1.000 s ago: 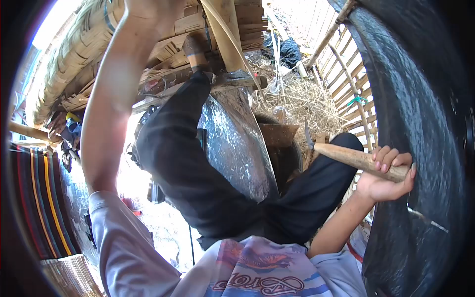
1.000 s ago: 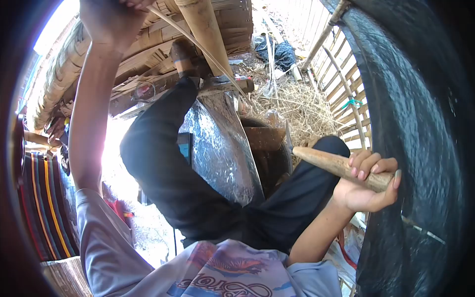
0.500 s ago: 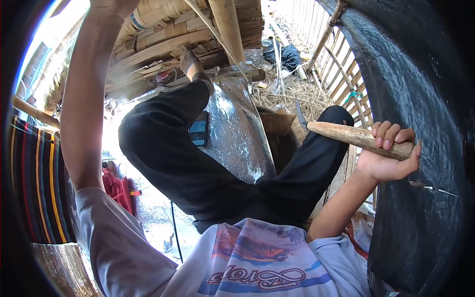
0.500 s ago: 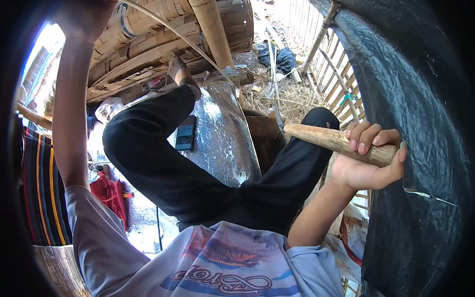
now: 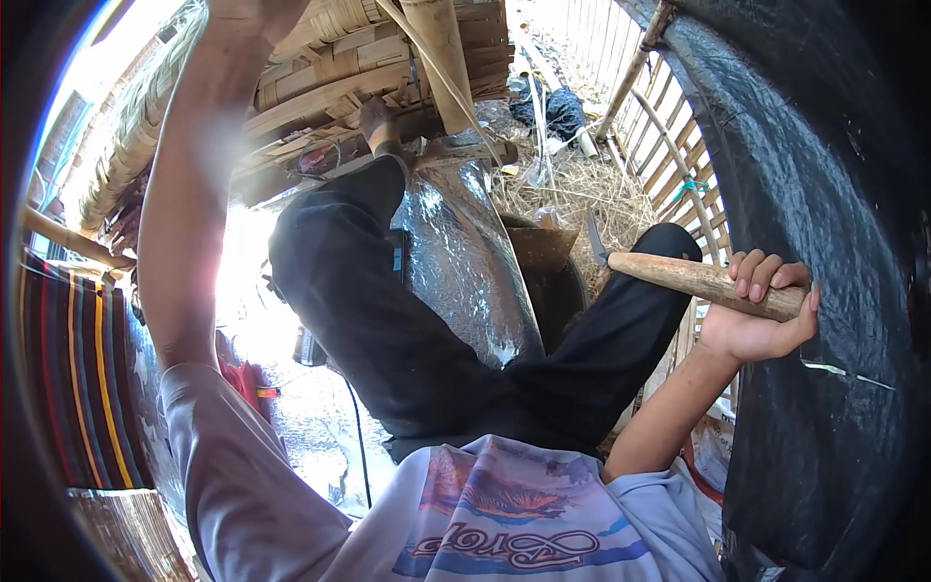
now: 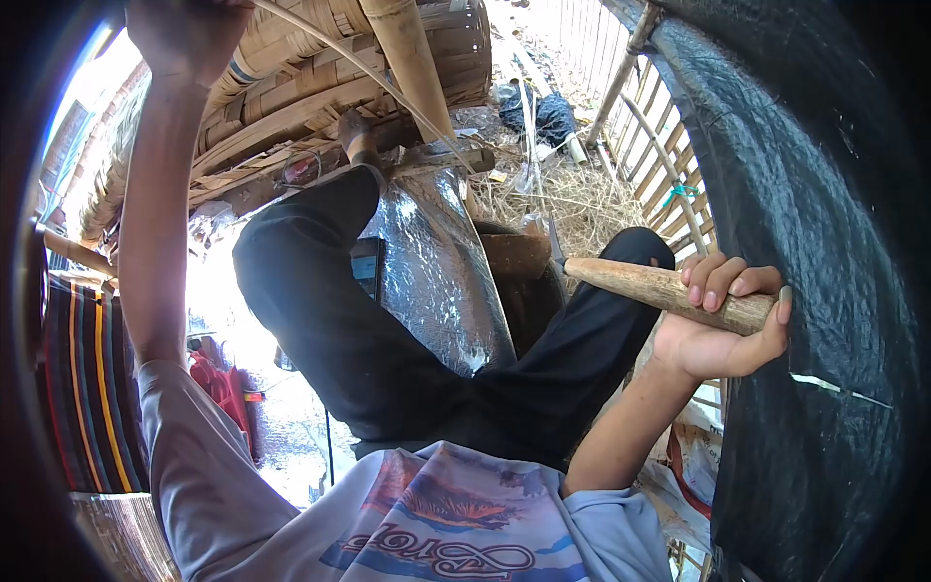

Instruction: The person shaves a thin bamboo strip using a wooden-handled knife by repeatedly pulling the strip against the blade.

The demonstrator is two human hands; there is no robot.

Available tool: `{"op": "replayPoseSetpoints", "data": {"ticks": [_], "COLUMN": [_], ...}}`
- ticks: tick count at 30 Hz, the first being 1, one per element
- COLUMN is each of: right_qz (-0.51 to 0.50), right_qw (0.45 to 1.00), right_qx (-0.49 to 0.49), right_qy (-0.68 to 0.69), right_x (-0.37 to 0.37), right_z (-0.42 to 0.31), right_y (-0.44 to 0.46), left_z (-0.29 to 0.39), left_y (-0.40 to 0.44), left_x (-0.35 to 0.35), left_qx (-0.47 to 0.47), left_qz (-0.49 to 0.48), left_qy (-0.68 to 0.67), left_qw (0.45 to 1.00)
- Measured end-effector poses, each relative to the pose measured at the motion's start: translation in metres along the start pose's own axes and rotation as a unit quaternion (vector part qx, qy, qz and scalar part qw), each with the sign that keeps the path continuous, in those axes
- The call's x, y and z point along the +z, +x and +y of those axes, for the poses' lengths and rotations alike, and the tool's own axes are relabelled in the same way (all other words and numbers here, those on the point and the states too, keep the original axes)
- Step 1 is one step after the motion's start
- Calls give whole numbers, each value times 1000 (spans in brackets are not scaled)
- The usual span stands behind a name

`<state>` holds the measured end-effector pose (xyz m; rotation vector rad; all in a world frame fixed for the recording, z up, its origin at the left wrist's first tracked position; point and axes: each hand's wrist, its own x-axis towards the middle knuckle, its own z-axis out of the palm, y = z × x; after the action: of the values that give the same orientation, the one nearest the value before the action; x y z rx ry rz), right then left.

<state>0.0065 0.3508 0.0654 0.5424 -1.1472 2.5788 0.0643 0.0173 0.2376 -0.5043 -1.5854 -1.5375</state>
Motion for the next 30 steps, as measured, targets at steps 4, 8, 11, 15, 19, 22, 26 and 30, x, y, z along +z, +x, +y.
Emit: {"op": "replayPoseSetpoints", "data": {"ticks": [4,8,11,15,19,22,26,30], "right_qz": [-10,-15,-19,-35,-53,-66,-58,6], "right_qw": [999,999,997,995,993,991,986,983], "right_qx": [18,33,54,68,66,71,89,122], "right_qy": [-27,-35,-46,-57,-88,-90,-127,-137], "right_x": [11,18,22,24,24,13,-10,-27], "right_z": [18,41,58,81,103,114,107,108], "right_y": [8,17,25,41,61,61,43,39], "left_z": [-24,-54,-81,-120,-169,-191,-215,-213], "left_y": [6,3,5,5,5,-5,-34,-48], "left_x": [-23,-22,-31,-38,-45,-41,-52,-58], "left_qx": [-70,-80,-104,-186,-260,-258,-258,-262], "left_qz": [3,22,30,35,-41,-34,-59,-94], "left_qy": [-18,-30,-25,-45,-151,-162,-224,-281], "left_qw": [997,996,994,981,953,952,938,919]}}
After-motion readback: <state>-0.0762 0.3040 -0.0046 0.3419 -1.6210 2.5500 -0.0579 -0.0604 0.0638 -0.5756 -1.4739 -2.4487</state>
